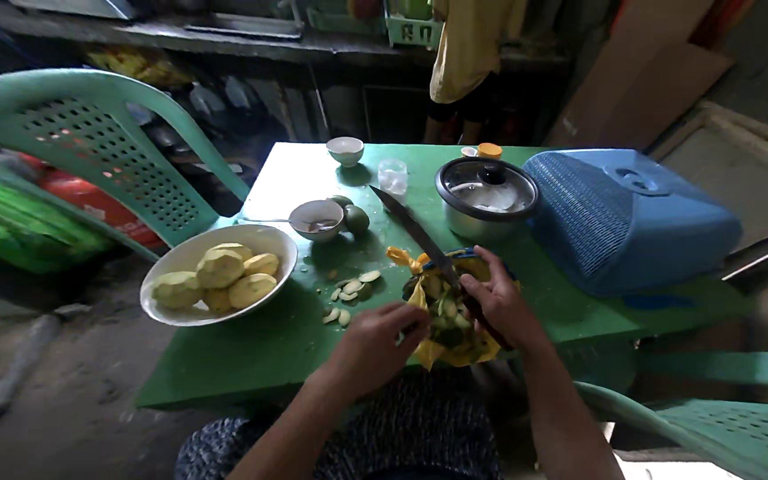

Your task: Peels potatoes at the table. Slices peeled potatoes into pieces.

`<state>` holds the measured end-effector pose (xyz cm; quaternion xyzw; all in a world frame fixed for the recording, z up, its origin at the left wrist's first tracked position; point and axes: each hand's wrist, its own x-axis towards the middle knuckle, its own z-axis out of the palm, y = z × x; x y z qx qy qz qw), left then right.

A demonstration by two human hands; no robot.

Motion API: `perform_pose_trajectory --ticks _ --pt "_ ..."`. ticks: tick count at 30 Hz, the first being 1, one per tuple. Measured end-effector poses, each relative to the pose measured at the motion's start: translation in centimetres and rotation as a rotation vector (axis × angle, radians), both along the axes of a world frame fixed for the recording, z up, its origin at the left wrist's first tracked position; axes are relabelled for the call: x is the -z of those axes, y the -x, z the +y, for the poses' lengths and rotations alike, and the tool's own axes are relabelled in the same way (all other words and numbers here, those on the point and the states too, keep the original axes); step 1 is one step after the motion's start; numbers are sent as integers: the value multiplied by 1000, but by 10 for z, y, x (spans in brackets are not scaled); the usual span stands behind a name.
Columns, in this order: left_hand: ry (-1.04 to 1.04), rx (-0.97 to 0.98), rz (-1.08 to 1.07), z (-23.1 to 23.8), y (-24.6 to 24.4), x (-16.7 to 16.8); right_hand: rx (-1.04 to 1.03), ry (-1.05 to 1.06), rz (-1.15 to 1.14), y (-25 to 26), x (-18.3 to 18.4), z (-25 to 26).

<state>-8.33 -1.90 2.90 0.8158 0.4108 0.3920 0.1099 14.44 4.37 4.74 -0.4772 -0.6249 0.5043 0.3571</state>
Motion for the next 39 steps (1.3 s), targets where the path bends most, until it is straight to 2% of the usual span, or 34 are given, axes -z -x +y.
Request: perform_pose_trajectory --ticks 4,8,11,13,18,25,28,31,33,39 --pt "44 -53 30 49 -17 6 36 61 13 0 -1 4" --pt "150 -45 69 56 -27 14 54 63 67 -7 1 9" --pt "-6 -44 -54 45 -34 15 68 44 107 -12 2 10" --pt "-20 -56 -176 38 -42 7 59 22 102 -12 4 9" --pt "413 -157 -469 48 -49 -25 6 -70 5 -3 -4 -1" --pt "408 -187 -615 46 -59 -23 126 68 -206 -1 -6 17" --pt "430 -170 -732 47 -61 -19 123 24 -210 -4 -5 14" --pt "485 -186 -817 49 -61 -20 46 -104 -267 -12 -8 4" --pt "440 -111 -693 47 -57 -19 35 -159 -299 -18 -10 -4" --pt "-32 118 106 10 -35 11 298 -340 -276 -53 17 -34"
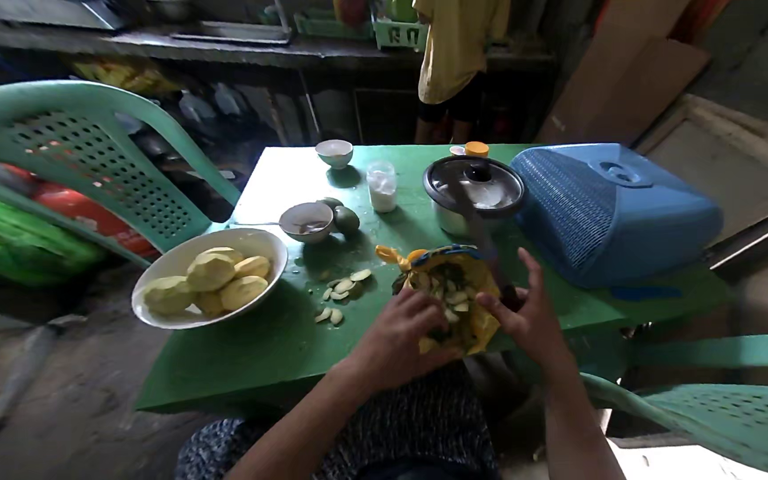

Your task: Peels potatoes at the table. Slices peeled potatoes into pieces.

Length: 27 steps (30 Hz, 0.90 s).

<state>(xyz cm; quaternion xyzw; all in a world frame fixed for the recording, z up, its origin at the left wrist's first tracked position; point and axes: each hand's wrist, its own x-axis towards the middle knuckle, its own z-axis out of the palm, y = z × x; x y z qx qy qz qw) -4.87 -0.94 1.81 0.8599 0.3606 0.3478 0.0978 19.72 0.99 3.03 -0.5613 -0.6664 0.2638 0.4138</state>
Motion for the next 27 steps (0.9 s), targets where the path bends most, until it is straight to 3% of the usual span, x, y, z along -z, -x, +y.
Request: perform_pose_trajectory --ticks 3,6,11,17,21,24,27 --pt "-119 -55 320 -20 9 29 191 -41 4 -5 28 -18" --pt "-226 -153 421 -25 12 57 271 -13 27 -1 56 -29" --pt "-333 -176 212 -14 11 51 211 124 203 14 61 -26" --pt "-352 -231 16 12 20 19 147 -18 379 20 2 9" --pt "-381 -319 -102 29 28 -5 133 6 433 23 -19 39" --pt "-355 -326 -134 27 34 -6 30 -29 390 22 -16 42" --pt "-225 -251 -126 14 38 13 12 -95 276 10 5 33"
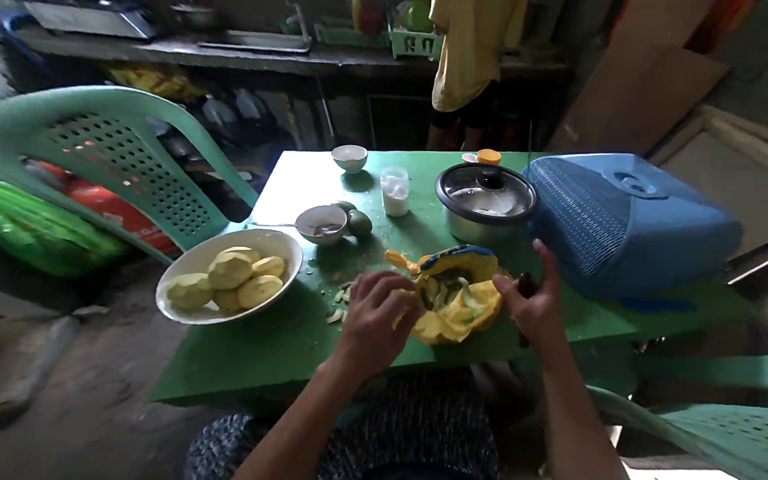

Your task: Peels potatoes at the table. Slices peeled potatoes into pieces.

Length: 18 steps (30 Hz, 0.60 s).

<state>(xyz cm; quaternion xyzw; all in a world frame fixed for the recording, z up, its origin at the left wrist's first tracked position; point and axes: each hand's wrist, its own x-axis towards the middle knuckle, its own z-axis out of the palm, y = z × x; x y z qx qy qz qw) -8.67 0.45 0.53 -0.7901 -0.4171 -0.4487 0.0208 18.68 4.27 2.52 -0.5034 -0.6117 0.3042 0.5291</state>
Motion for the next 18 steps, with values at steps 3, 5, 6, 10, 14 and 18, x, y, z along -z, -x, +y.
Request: perform_pose_trajectory --ticks 3,5,6,10,14,18 --pt "104 82 -82 -24 2 20 123 -87 -119 -15 27 -4" --pt "139 92 -163 -38 7 34 213 -176 -157 -27 44 2" --pt "152 81 -205 -42 10 40 236 -199 -153 -32 49 6" --pt "271 -85 -313 -32 30 44 338 -299 -88 -37 60 27" --pt "392 -264 -179 28 60 17 396 -322 -82 -34 76 43" --pt "470 -369 102 118 89 -9 380 -332 -61 -30 79 44"
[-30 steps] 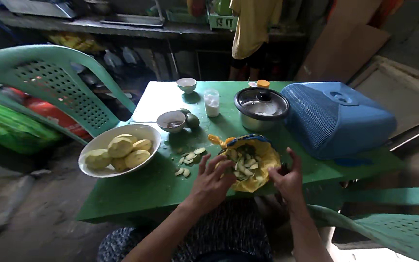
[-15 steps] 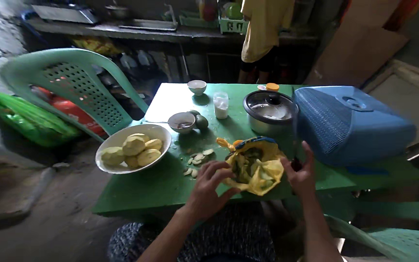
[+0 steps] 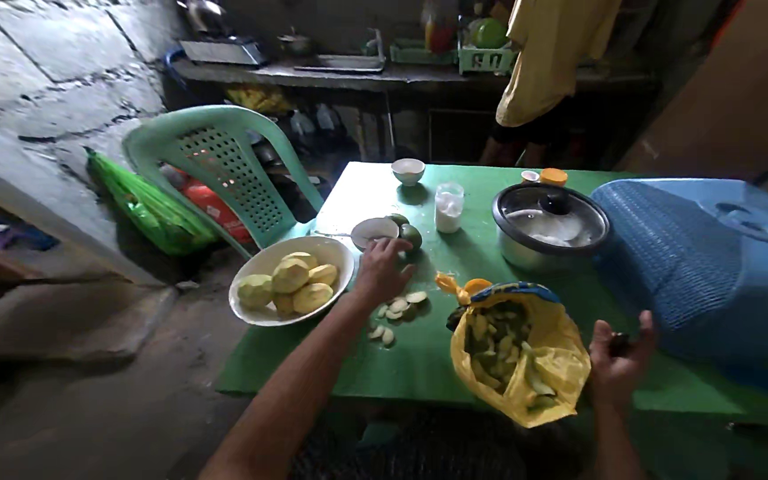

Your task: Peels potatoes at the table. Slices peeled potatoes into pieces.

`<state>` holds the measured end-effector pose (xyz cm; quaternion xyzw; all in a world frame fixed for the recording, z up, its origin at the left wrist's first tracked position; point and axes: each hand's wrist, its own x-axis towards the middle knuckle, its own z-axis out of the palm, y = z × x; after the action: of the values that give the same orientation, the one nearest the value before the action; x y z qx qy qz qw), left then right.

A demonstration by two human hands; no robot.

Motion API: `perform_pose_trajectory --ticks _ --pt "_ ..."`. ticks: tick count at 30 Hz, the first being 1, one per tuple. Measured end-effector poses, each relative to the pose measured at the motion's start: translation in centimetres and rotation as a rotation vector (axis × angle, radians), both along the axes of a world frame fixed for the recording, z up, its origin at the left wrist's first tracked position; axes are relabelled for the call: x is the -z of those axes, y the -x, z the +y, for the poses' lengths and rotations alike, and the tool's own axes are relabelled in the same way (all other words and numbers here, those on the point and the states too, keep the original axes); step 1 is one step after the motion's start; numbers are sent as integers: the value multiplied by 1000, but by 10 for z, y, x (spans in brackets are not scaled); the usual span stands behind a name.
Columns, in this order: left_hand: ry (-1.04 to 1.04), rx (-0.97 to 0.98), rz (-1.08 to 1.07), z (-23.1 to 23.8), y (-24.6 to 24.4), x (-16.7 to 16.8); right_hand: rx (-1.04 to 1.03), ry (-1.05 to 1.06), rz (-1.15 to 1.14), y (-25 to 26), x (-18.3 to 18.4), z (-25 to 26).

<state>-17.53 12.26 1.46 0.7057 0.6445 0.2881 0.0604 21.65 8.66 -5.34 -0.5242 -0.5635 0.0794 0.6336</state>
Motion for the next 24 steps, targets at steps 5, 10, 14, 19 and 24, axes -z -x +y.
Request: perform_pose_trajectory --ticks 5,10,14,19,24 --pt "182 -26 367 86 11 -17 -16 41 39 2 0 1" --pt "431 -41 542 128 0 -14 -36 52 40 2 2 0" --pt "492 -55 587 141 -3 -10 -90 8 20 4 3 0" --pt "399 -7 505 131 3 -17 -67 7 28 1 4 1" --pt "168 62 60 73 0 -37 -95 -8 35 4 0 -1"
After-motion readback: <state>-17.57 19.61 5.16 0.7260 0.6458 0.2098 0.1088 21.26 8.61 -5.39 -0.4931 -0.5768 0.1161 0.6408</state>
